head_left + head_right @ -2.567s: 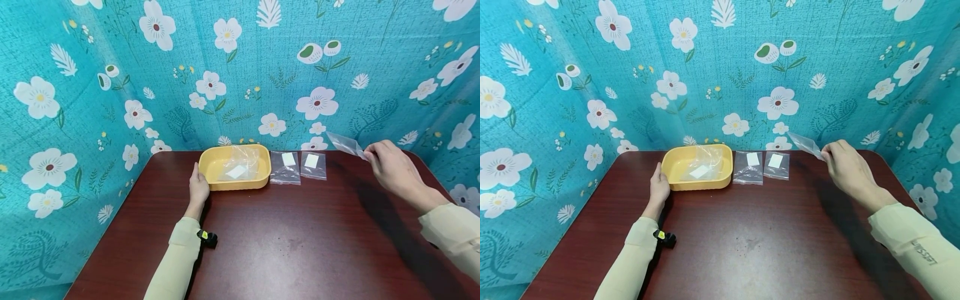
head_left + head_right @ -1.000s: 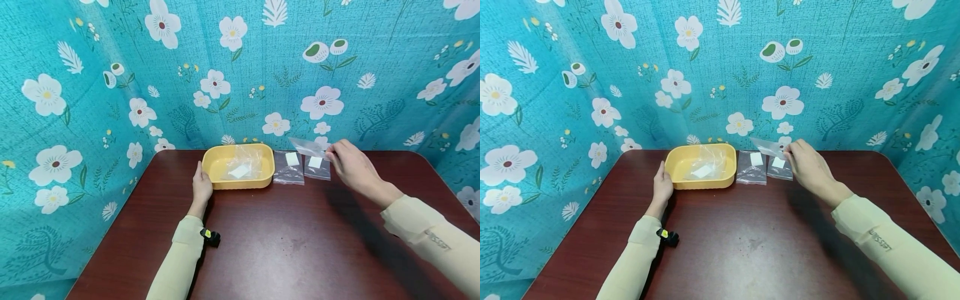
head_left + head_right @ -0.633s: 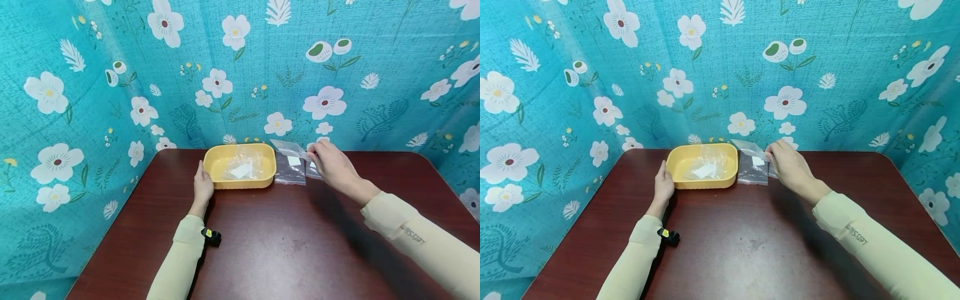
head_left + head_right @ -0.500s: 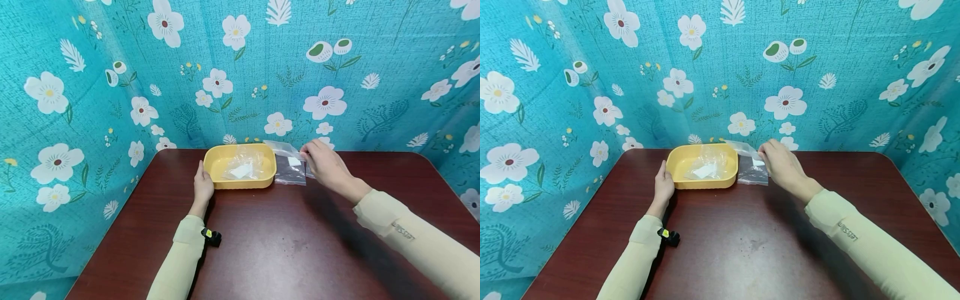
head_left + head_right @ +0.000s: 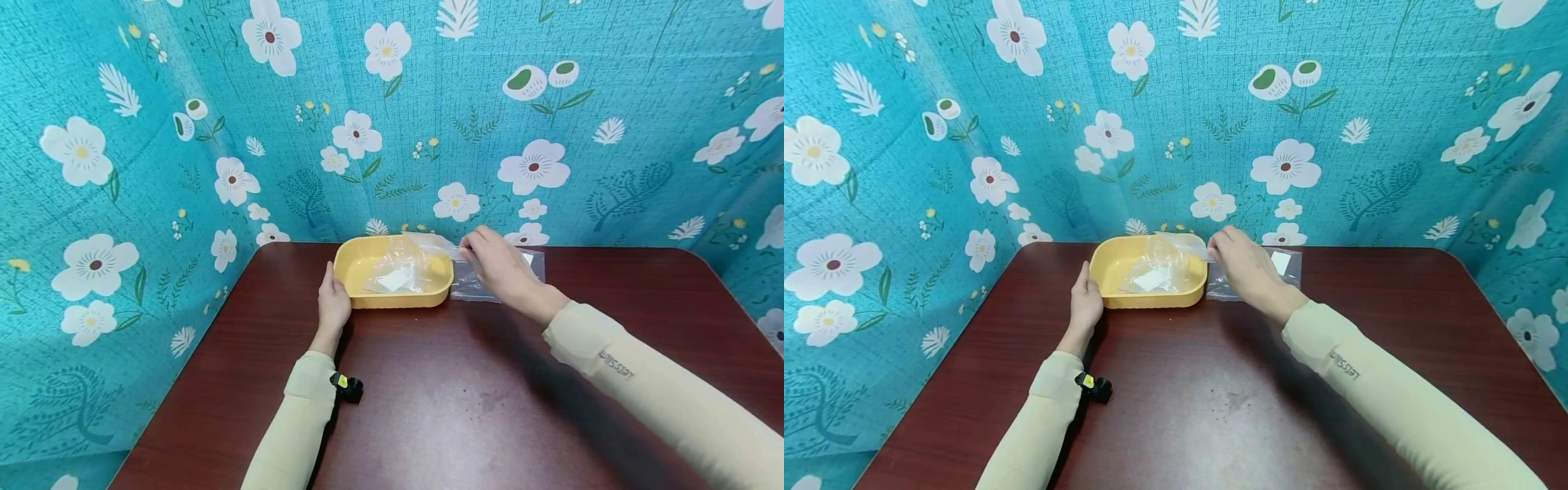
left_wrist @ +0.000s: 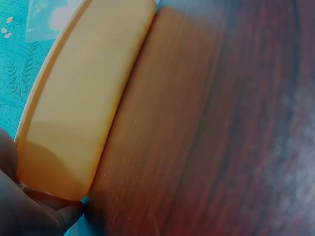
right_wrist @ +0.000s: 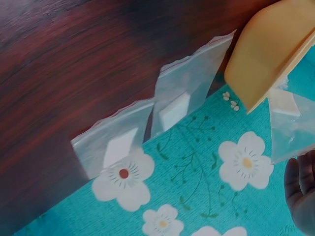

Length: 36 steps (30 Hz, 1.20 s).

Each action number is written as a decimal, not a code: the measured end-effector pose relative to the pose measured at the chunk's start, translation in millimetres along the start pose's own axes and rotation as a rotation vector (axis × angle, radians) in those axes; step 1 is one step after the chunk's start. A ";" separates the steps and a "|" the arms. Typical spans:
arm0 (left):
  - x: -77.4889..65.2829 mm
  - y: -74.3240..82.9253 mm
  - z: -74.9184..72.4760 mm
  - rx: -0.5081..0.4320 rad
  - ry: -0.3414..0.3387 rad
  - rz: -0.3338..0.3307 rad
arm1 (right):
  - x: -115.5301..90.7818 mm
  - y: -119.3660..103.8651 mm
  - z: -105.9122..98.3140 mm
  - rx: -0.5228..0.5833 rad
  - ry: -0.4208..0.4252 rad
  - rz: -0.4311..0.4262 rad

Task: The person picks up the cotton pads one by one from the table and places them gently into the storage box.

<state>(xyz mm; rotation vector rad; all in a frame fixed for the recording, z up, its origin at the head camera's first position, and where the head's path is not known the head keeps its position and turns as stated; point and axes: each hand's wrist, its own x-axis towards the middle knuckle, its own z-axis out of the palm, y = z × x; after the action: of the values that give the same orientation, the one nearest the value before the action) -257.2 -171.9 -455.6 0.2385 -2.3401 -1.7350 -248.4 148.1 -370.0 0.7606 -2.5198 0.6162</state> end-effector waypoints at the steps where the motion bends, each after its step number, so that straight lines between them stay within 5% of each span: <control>1: 0.0 0.3 0.1 -0.001 0.002 0.001 | 1.8 -2.1 1.9 0.005 -0.003 0.004; 12: -2.1 -3.5 0.8 -0.003 -0.005 -0.049 | 12.8 -18.5 29.9 0.009 -0.020 -0.010; 36: -0.6 -0.8 1.2 -0.010 -0.001 -0.004 | 19.6 -18.4 53.4 0.031 -0.104 0.041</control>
<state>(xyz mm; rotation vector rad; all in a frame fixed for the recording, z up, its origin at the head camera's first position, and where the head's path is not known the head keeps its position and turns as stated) -256.9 -170.8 -456.7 0.2410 -2.3330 -1.7490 -266.8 98.5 -397.6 0.7717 -2.6322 0.6463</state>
